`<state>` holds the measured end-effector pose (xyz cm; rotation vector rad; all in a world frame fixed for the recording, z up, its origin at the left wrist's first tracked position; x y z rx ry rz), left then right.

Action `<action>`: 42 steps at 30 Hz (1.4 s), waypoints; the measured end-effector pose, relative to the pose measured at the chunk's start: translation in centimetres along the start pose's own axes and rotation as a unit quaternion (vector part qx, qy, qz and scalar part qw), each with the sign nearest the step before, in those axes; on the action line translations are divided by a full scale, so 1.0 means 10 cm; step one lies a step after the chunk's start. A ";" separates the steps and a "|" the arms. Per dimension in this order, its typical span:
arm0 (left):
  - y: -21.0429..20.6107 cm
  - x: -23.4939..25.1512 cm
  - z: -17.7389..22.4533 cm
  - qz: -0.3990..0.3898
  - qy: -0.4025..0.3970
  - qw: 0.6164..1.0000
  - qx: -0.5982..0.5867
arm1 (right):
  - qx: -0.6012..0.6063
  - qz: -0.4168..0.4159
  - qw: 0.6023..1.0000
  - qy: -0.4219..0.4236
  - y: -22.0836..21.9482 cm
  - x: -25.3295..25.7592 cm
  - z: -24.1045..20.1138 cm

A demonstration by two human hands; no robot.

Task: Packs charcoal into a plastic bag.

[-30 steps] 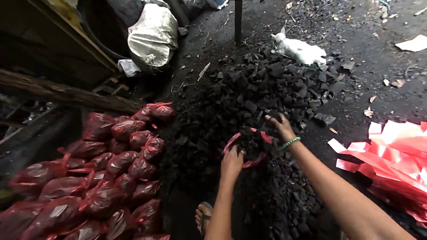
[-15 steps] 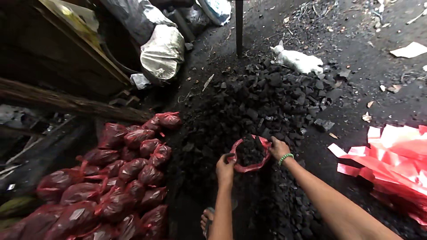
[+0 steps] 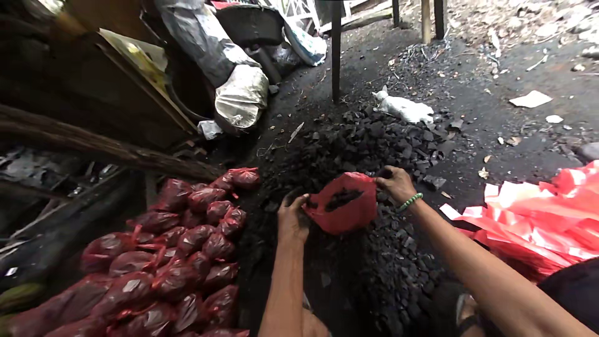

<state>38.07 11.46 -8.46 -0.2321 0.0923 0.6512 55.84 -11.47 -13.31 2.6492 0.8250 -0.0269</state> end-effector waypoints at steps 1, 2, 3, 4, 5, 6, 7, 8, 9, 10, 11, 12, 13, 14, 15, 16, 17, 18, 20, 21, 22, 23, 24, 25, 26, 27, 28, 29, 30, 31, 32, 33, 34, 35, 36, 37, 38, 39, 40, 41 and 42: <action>-0.05 -0.07 0.16 -0.011 -0.009 1.000 0.001 | -0.013 0.019 0.999 0.029 0.08 -0.09 -0.15; -0.10 -0.14 0.30 -0.031 -0.015 0.999 0.009 | -0.043 0.041 0.996 0.072 0.15 -0.21 -0.33; -0.16 -0.20 0.42 -0.056 -0.021 0.998 0.019 | -0.081 0.067 0.986 0.133 0.17 -0.35 -0.52; -0.23 -0.27 0.52 -0.083 -0.024 0.996 0.030 | -0.113 0.078 0.969 0.206 0.13 -0.49 -0.71; -0.30 -0.34 0.58 -0.107 -0.021 0.993 0.045 | -0.143 0.054 0.951 0.270 0.01 -0.63 -0.87; -0.36 -0.41 0.62 -0.120 -0.013 0.991 0.064 | -0.182 -0.007 0.932 0.312 -0.21 -0.76 -0.99; -0.41 -0.48 0.64 -0.130 -0.002 0.988 0.083 | -0.241 -0.090 0.909 0.328 -0.48 -0.86 -1.01; -0.43 -0.54 0.64 -0.138 0.008 0.985 0.101 | -0.314 -0.178 0.879 0.313 -0.76 -0.93 -0.91; -0.41 -0.60 0.62 -0.145 0.019 0.982 0.117 | -0.390 -0.248 0.841 0.283 -0.97 -0.96 -0.73; -0.36 -0.65 0.60 -0.151 0.025 0.978 0.145 | -0.448 -0.290 0.807 0.254 -1.10 -0.98 -0.52; -0.29 -0.69 0.59 -0.162 0.029 0.968 0.190 | -0.471 -0.308 0.791 0.239 -1.13 -1.00 -0.36; -0.20 -0.74 0.57 -0.176 0.035 0.950 0.257 | -0.475 -0.315 0.786 0.239 -1.10 -1.03 -0.29; -0.12 -0.80 0.52 -0.195 0.050 0.920 0.338 | -0.471 -0.318 0.784 0.250 -1.06 -1.10 -0.29; -0.05 -0.86 0.43 -0.217 0.073 0.875 0.427 | -0.469 -0.323 0.781 0.256 -1.03 -1.19 -0.32; 0.04 -0.92 0.30 -0.233 0.101 0.815 0.520 | -0.468 -0.330 0.779 0.256 -1.02 -1.29 -0.37; 0.13 -0.97 0.14 -0.231 0.125 0.747 0.610 | -0.471 -0.340 0.774 0.252 -1.05 -1.39 -0.40; 0.23 -1.00 -0.03 -0.222 0.161 0.671 0.689 | -0.478 -0.348 0.767 0.249 -1.08 -1.48 -0.44; 0.29 -1.04 -0.16 -0.213 0.191 0.607 0.742 | -0.487 -0.352 0.760 0.246 -1.11 -1.55 -0.49; 0.29 -1.13 -0.25 -0.195 0.237 0.530 0.790 | -0.497 -0.348 0.752 0.257 -1.14 -1.71 -0.69; 0.25 -1.16 -0.24 -0.195 0.257 0.506 0.800 | -0.492 -0.339 0.753 0.276 -1.14 -1.80 -0.82; 0.18 -1.17 -0.21 -0.210 0.276 0.491 0.800 | -0.473 -0.326 0.760 0.303 -1.13 -1.90 -0.96; 0.08 -1.16 -0.18 -0.238 0.281 0.495 0.787 | -0.441 -0.318 0.774 0.325 -1.11 -2.00 -1.11; -0.06 -1.15 -0.14 -0.277 0.270 0.520 0.761 | -0.406 -0.314 0.787 0.343 -1.10 -2.10 -1.26; -0.23 -1.16 -0.11 -0.322 0.246 0.563 0.720 | -0.372 -0.306 0.797 0.365 -1.08 -2.18 -1.42; -0.41 -1.19 -0.06 -0.364 0.221 0.616 0.663 | -0.344 -0.298 0.804 0.383 -1.07 -2.25 -1.56; -0.58 -1.23 -0.01 -0.398 0.190 0.680 0.586 | -0.324 -0.284 0.810 0.398 -1.04 -2.29 -1.67; -0.73 -1.29 0.04 -0.420 0.168 0.743 0.494 | -0.310 -0.260 0.815 0.416 -1.00 -2.30 -1.77; -0.83 -1.34 0.08 -0.424 0.156 0.799 0.397 | -0.299 -0.219 0.816 0.445 -0.93 -2.29 -1.85; -0.89 -1.41 0.12 -0.416 0.160 0.836 0.319 | -0.297 -0.181 0.815 0.463 -0.83 -2.26 -1.91; -0.91 -1.45 0.15 -0.396 0.168 0.864 0.261 | -0.308 -0.155 0.816 0.463 -0.72 -2.22 -1.95; -0.88 -1.45 0.13 -0.376 0.178 0.883 0.217 | -0.334 -0.121 0.810 0.467 -0.59 -2.18 -1.98; -0.85 -1.44 0.07 -0.369 0.187 0.891 0.185 | -0.359 -0.089 0.804 0.465 -0.47 -2.14 -1.99; -0.82 -1.45 0.02 -0.373 0.185 0.893 0.168 | -0.376 -0.065 0.803 0.458 -0.36 -2.10 -1.96; -0.80 -1.48 -0.01 -0.379 0.173 0.895 0.160 | -0.383 -0.047 0.808 0.446 -0.25 -2.05 -1.92; -0.81 -1.52 -0.01 -0.387 0.153 0.895 0.159 | -0.373 -0.035 0.823 0.427 -0.14 -1.99 -1.86; -0.85 -1.56 0.01 -0.398 0.129 0.893 0.166 | -0.350 -0.023 0.842 0.409 -0.04 -1.93 -1.78; -0.91 -1.60 0.05 -0.404 0.093 0.890 0.189 | -0.311 -0.017 0.867 0.389 0.05 -1.87 -1.68; -0.98 -1.64 0.13 -0.405 0.047 0.884 0.230 | -0.250 -0.018 0.895 0.368 0.11 -1.83 -1.57; -1.05 -1.68 0.21 -0.399 0.000 0.875 0.276 | -0.169 -0.027 0.921 0.349 0.14 -1.79 -1.43; -1.10 -1.70 0.29 -0.382 -0.044 0.867 0.317 | -0.071 -0.061 0.944 0.317 0.11 -1.76 -1.27; -1.13 -1.72 0.35 -0.357 -0.091 0.859 0.356 | 0.031 -0.116 0.955 0.272 0.01 -1.74 -1.08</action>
Point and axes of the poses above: each hand's wrist, its own x-axis towards the middle knuckle, its own y-axis out of the back of the hand, z = x × y, the point moved 10 cm from there along x, towards the middle knuckle, and after that the axes turned 12 degrees about -z, right-handed, at the moved point
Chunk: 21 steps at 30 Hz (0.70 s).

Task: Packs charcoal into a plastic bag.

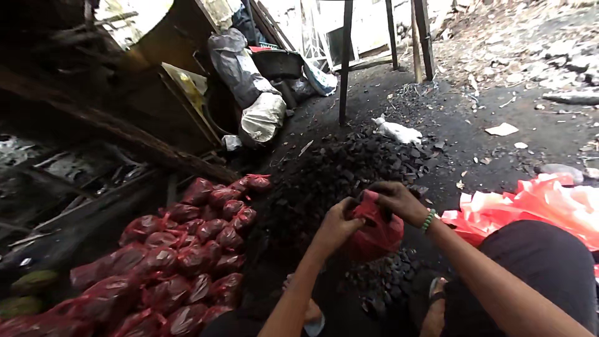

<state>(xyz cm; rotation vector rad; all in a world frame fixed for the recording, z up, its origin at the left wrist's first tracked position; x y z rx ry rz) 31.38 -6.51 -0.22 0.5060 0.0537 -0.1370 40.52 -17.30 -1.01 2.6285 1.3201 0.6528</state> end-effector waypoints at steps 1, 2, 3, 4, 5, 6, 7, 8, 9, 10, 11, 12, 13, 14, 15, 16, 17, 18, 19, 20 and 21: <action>0.02 -0.01 0.06 0.035 -0.022 0.997 0.065 | 0.107 -0.020 0.993 -0.034 -0.12 -0.08 0.17; 0.02 -0.02 0.13 0.071 -0.052 0.986 0.139 | 0.193 -0.027 0.978 -0.069 -0.23 -0.15 0.32; -0.01 -0.05 0.18 0.102 -0.092 0.966 0.221 | 0.253 -0.020 0.962 -0.103 -0.32 -0.22 0.45; -0.08 -0.08 0.20 0.126 -0.133 0.937 0.297 | 0.288 0.000 0.947 -0.140 -0.38 -0.29 0.55; -0.17 -0.11 0.19 0.143 -0.166 0.908 0.357 | 0.307 0.025 0.936 -0.173 -0.44 -0.33 0.64; -0.26 -0.14 0.18 0.163 -0.203 0.874 0.409 | 0.321 0.045 0.925 -0.196 -0.49 -0.37 0.73; -0.34 -0.19 0.16 0.182 -0.235 0.844 0.446 | 0.335 0.062 0.917 -0.208 -0.54 -0.39 0.79; -0.40 -0.22 0.14 0.194 -0.255 0.823 0.470 | 0.348 0.078 0.911 -0.208 -0.57 -0.40 0.84; -0.44 -0.25 0.11 0.200 -0.261 0.810 0.485 | 0.358 0.084 0.909 -0.198 -0.58 -0.40 0.85; -0.47 -0.27 0.08 0.198 -0.249 0.811 0.491 | 0.349 0.080 0.915 -0.188 -0.58 -0.38 0.85; -0.48 -0.26 0.02 0.185 -0.215 0.828 0.483 | 0.321 0.071 0.927 -0.178 -0.57 -0.35 0.82; -0.46 -0.23 -0.05 0.154 -0.153 0.867 0.449 | 0.277 0.055 0.944 -0.170 -0.57 -0.32 0.76; -0.43 -0.20 -0.16 0.099 -0.064 0.919 0.375 | 0.223 0.038 0.961 -0.161 -0.58 -0.31 0.69; -0.42 -0.18 -0.30 0.034 0.036 0.963 0.264 | 0.174 0.017 0.972 -0.157 -0.59 -0.29 0.63; -0.42 -0.19 -0.44 -0.008 0.109 0.985 0.137 | 0.134 -0.002 0.979 -0.153 -0.60 -0.28 0.59; -0.45 -0.21 -0.54 -0.022 0.147 0.989 -0.001 | 0.107 -0.009 0.984 -0.145 -0.61 -0.29 0.56; -0.50 -0.23 -0.61 -0.013 0.164 0.976 -0.146 | 0.091 0.004 0.987 -0.132 -0.60 -0.30 0.53; -0.55 -0.26 -0.65 0.012 0.168 0.943 -0.288 | 0.089 0.033 0.988 -0.120 -0.59 -0.34 0.51; -0.59 -0.27 -0.67 0.043 0.162 0.898 -0.406 | 0.091 0.072 0.987 -0.109 -0.57 -0.38 0.51; -0.63 -0.28 -0.68 0.075 0.151 0.852 -0.495 | 0.092 0.110 0.985 -0.096 -0.56 -0.43 0.51; -0.67 -0.27 -0.70 0.101 0.138 0.810 -0.561 | 0.094 0.134 0.983 -0.083 -0.56 -0.47 0.50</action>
Point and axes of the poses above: each hand's wrist, its own x-axis towards the middle knuckle, its own y-axis out of the back of the hand, z = x × y, the point moved 10 cm from there along x, towards the middle knuckle, and after that the axes turned 12 degrees about -z, right-handed, at the moved point
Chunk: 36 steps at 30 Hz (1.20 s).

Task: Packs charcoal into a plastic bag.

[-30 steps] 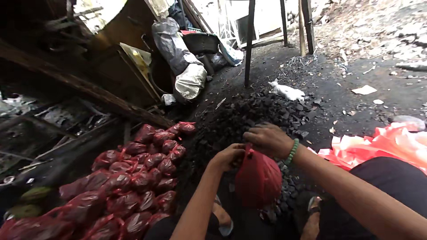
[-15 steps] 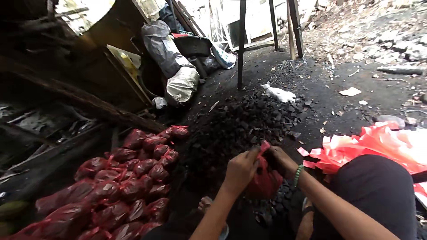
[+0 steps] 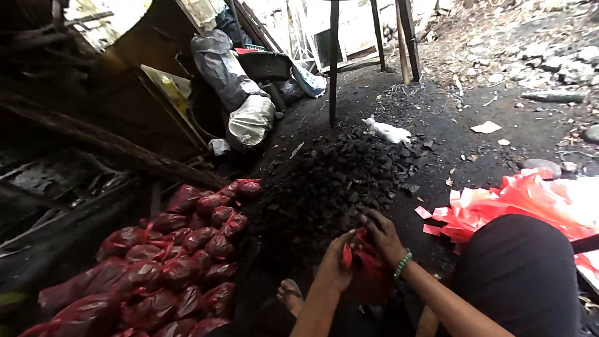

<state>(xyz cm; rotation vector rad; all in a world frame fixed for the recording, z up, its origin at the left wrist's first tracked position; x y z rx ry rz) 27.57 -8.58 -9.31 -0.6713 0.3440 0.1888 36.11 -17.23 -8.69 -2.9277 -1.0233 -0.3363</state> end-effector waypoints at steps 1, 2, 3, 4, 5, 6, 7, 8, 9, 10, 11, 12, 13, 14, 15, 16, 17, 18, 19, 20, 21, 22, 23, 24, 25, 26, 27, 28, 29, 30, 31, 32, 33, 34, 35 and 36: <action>0.01 0.01 -0.04 0.009 -0.009 0.998 -0.063 | 0.005 0.009 1.000 0.013 0.00 -0.03 -0.01; 0.03 0.00 -0.07 0.017 -0.020 0.995 -0.100 | 0.007 0.013 0.999 0.033 -0.01 -0.07 0.00; 0.06 -0.01 -0.06 0.023 -0.033 0.993 -0.112 | -0.001 0.016 0.998 0.060 -0.01 -0.10 -0.01; 0.10 -0.03 -0.03 0.039 -0.043 0.993 -0.107 | -0.025 0.020 0.996 0.088 0.00 -0.13 -0.04; 0.13 -0.05 -0.01 0.051 -0.045 0.993 -0.097 | -0.058 0.023 0.992 0.109 0.01 -0.17 -0.08; 0.14 -0.07 0.01 0.056 -0.041 0.994 -0.085 | -0.093 0.021 0.988 0.125 0.02 -0.20 -0.13; 0.14 -0.08 0.01 0.049 -0.035 0.996 -0.068 | -0.124 0.018 0.983 0.132 0.02 -0.22 -0.18; 0.12 -0.09 0.00 0.038 -0.026 0.998 -0.047 | -0.150 0.023 0.980 0.131 0.03 -0.21 -0.22; 0.10 -0.09 -0.01 0.023 -0.022 0.999 -0.011 | -0.160 0.033 0.979 0.125 0.05 -0.20 -0.23; 0.08 -0.09 0.01 0.015 -0.024 0.998 0.059 | -0.160 0.046 0.979 0.118 0.08 -0.17 -0.23; 0.05 -0.10 0.07 0.014 -0.029 0.984 0.176 | -0.158 0.053 0.980 0.110 0.11 -0.14 -0.22; -0.02 -0.12 0.15 0.014 -0.033 0.942 0.333 | -0.169 0.058 0.977 0.113 0.12 -0.10 -0.22; -0.12 -0.14 0.22 0.011 -0.023 0.870 0.492 | -0.191 0.056 0.972 0.126 0.12 -0.07 -0.23; -0.22 -0.14 0.24 0.009 -0.002 0.785 0.620 | -0.227 0.044 0.962 0.145 0.09 -0.04 -0.25; -0.27 -0.12 0.21 0.009 0.032 0.715 0.698 | -0.276 0.021 0.947 0.163 0.03 -0.01 -0.27; -0.28 -0.10 0.15 0.003 0.067 0.674 0.736 | -0.325 -0.012 0.928 0.179 -0.05 0.01 -0.29; -0.25 -0.09 0.09 -0.007 0.094 0.658 0.747 | -0.371 -0.045 0.908 0.188 -0.13 0.03 -0.27; -0.19 -0.08 0.04 -0.019 0.113 0.660 0.743 | -0.401 -0.076 0.894 0.185 -0.17 0.05 -0.22; -0.13 -0.09 0.00 -0.031 0.122 0.673 0.728 | -0.416 -0.093 0.886 0.185 -0.19 0.06 -0.18; -0.09 -0.12 -0.02 -0.040 0.122 0.692 0.710 | -0.424 -0.097 0.879 0.193 -0.19 0.06 -0.15; -0.06 -0.17 -0.02 -0.047 0.115 0.712 0.691 | -0.428 -0.098 0.876 0.199 -0.18 0.05 -0.13; -0.04 -0.23 -0.02 -0.053 0.104 0.727 0.676 | -0.431 -0.097 0.874 0.204 -0.16 0.04 -0.12; -0.02 -0.29 -0.03 -0.058 0.094 0.741 0.663 | -0.433 -0.094 0.874 0.201 -0.13 0.04 -0.10; 0.00 -0.36 -0.04 -0.062 0.083 0.754 0.649 | -0.432 -0.092 0.876 0.191 -0.07 0.04 -0.07; 0.02 -0.44 -0.05 -0.065 0.071 0.767 0.634 | -0.430 -0.092 0.882 0.172 0.00 0.06 -0.03; 0.05 -0.50 -0.07 -0.068 0.053 0.785 0.614 | -0.421 -0.092 0.891 0.146 0.09 0.07 0.02; 0.06 -0.56 -0.11 -0.070 0.033 0.804 0.589 | -0.415 -0.084 0.897 0.131 0.20 0.09 0.07; 0.05 -0.61 -0.15 -0.072 0.014 0.824 0.562 | -0.411 -0.074 0.900 0.124 0.29 0.11 0.14; 0.04 -0.64 -0.20 -0.072 -0.007 0.844 0.531 | -0.414 -0.064 0.900 0.123 0.35 0.13 0.19; 0.03 -0.65 -0.23 -0.071 -0.027 0.863 0.499 | -0.420 -0.061 0.897 0.122 0.38 0.15 0.23; 0.04 -0.66 -0.27 -0.067 -0.042 0.879 0.470 | -0.428 -0.059 0.893 0.123 0.39 0.17 0.27; 0.05 -0.67 -0.30 -0.065 -0.055 0.893 0.442 | -0.436 -0.063 0.890 0.116 0.40 0.18 0.30; 0.06 -0.68 -0.31 -0.066 -0.064 0.903 0.419 | -0.441 -0.069 0.889 0.105 0.40 0.21 0.32; 0.06 -0.69 -0.32 -0.069 -0.069 0.910 0.402 | -0.445 -0.067 0.887 0.107 0.41 0.23 0.33; 0.06 -0.71 -0.34 -0.071 -0.074 0.916 0.388 | -0.448 -0.056 0.884 0.123 0.43 0.24 0.33; 0.08 -0.72 -0.36 -0.072 -0.076 0.922 0.373 | -0.449 -0.048 0.882 0.133 0.44 0.24 0.36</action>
Point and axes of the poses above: each hand's wrist, its own x-axis towards the middle knuckle, its own y-axis out of the back of the hand, z = x × y, the point moved 10 cm from there along x, towards the middle knuckle, and after that the axes turned 12 degrees about -z, right-handed, at the moved point
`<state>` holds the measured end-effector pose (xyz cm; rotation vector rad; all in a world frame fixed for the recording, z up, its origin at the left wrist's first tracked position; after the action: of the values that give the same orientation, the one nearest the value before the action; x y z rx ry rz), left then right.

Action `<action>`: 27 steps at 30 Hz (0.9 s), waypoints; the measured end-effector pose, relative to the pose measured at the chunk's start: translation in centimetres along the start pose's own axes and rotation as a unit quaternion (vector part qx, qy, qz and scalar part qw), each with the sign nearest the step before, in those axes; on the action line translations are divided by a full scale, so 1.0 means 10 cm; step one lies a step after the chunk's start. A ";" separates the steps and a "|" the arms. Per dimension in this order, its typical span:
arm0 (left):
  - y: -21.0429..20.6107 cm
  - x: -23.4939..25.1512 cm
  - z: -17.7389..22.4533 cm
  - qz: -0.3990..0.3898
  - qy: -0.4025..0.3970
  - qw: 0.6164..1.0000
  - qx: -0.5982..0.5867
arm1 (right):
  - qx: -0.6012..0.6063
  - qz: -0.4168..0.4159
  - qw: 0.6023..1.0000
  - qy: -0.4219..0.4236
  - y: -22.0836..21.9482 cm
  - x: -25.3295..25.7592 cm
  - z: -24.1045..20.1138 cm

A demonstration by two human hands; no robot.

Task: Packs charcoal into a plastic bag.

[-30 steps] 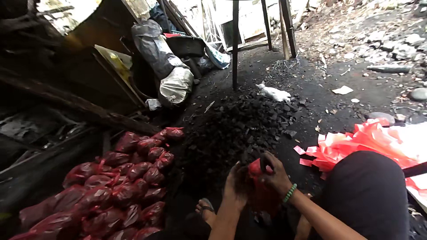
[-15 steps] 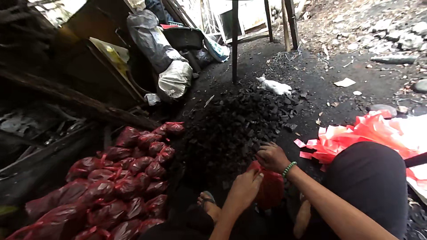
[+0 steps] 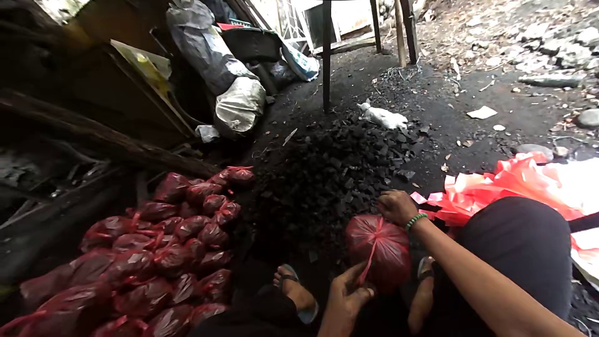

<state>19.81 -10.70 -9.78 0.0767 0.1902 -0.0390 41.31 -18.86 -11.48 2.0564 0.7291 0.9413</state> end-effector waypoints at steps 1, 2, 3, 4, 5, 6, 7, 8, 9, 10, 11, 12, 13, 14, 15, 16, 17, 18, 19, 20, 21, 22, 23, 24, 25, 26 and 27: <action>0.00 -0.01 -0.06 0.006 0.003 1.000 -0.026 | -0.002 -0.002 1.000 -0.005 -0.04 -0.02 0.04; 0.02 0.00 -0.16 0.020 0.010 0.997 -0.073 | -0.004 -0.016 1.000 -0.018 -0.08 -0.04 0.07; 0.07 0.00 -0.29 0.039 0.018 0.989 -0.140 | -0.007 -0.038 0.999 -0.036 -0.10 -0.05 0.09; 0.15 0.00 -0.43 0.066 0.020 0.973 -0.222 | -0.011 -0.063 0.996 -0.054 -0.10 -0.06 0.06; 0.25 0.01 -0.56 0.095 0.020 0.945 -0.312 | -0.015 -0.074 0.995 -0.060 -0.06 -0.06 0.00; 0.36 0.02 -0.66 0.123 0.021 0.912 -0.390 | -0.012 -0.071 0.996 -0.058 0.00 -0.06 -0.08; 0.48 0.04 -0.72 0.153 0.025 0.882 -0.445 | 0.000 -0.055 0.997 -0.048 0.06 -0.07 -0.18; 0.61 0.07 -0.74 0.185 0.032 0.864 -0.467 | 0.023 -0.034 0.998 -0.037 0.08 -0.10 -0.29; 0.75 0.12 -0.71 0.217 0.032 0.859 -0.462 | 0.058 -0.021 0.998 -0.029 0.07 -0.15 -0.38; 0.88 0.19 -0.64 0.240 0.021 0.871 -0.429 | 0.093 -0.010 0.995 -0.019 0.04 -0.20 -0.50; 0.99 0.28 -0.53 0.254 0.009 0.895 -0.367 | 0.117 -0.001 0.993 0.003 0.00 -0.25 -0.66; 1.06 0.36 -0.41 0.256 -0.004 0.921 -0.293 | 0.134 -0.002 0.991 0.031 -0.07 -0.31 -0.84; 1.09 0.44 -0.29 0.248 -0.012 0.947 -0.206 | 0.142 -0.003 0.988 0.063 -0.14 -0.35 -1.04; 1.07 0.51 -0.19 0.225 -0.009 0.968 -0.109 | 0.149 -0.006 0.985 0.086 -0.18 -0.38 -1.21; 1.03 0.57 -0.11 0.197 0.001 0.980 -0.018 | 0.155 -0.002 0.983 0.098 -0.19 -0.38 -1.33; 0.98 0.61 -0.05 0.168 0.014 0.984 0.049 | 0.170 0.013 0.980 0.101 -0.15 -0.35 -1.37; 0.94 0.61 0.00 0.145 0.027 0.984 0.094 | 0.199 0.035 0.975 0.091 -0.07 -0.29 -1.35; 0.91 0.59 0.05 0.133 0.031 0.983 0.120 | 0.232 0.051 0.969 0.072 0.03 -0.22 -1.28; 0.89 0.55 0.10 0.126 0.026 0.982 0.135 | 0.257 0.060 0.963 0.049 0.13 -0.14 -1.21; 0.87 0.51 0.17 0.124 0.010 0.981 0.146 | 0.272 0.059 0.960 0.028 0.21 -0.07 -1.14; 0.83 0.48 0.24 0.123 -0.008 0.981 0.147 | 0.286 0.047 0.957 0.007 0.23 -0.01 -1.07; 0.79 0.48 0.27 0.124 -0.023 0.983 0.135 | 0.309 0.035 0.950 -0.014 0.22 0.02 -1.01; 0.76 0.49 0.26 0.136 -0.034 0.985 0.104 | 0.347 0.015 0.937 -0.044 0.16 0.03 -0.95; 0.74 0.51 0.21 0.150 -0.045 0.986 0.059 | 0.401 -0.014 0.912 -0.083 0.06 0.00 -0.87; 0.72 0.53 0.16 0.157 -0.058 0.986 0.009 | 0.454 -0.040 0.882 -0.119 -0.04 -0.04 -0.81; 0.69 0.55 0.14 0.156 -0.069 0.985 -0.031 | 0.479 -0.061 0.866 -0.130 -0.10 -0.10 -0.79; 0.66 0.56 0.13 0.150 -0.077 0.984 -0.057 | 0.477 -0.080 0.867 -0.120 -0.13 -0.15 -0.81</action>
<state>25.84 -4.43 -9.05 -0.0135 0.0253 0.2666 33.71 -16.05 -9.44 2.8054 1.3841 0.1778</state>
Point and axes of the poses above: each hand's wrist, its own x-axis towards the middle knuckle, its own y-axis out of the back of the hand, z = x × y, the point moved 10 cm from there along x, towards the middle knuckle, and after that the axes turned 12 degrees about -z, right-handed, at the moved point
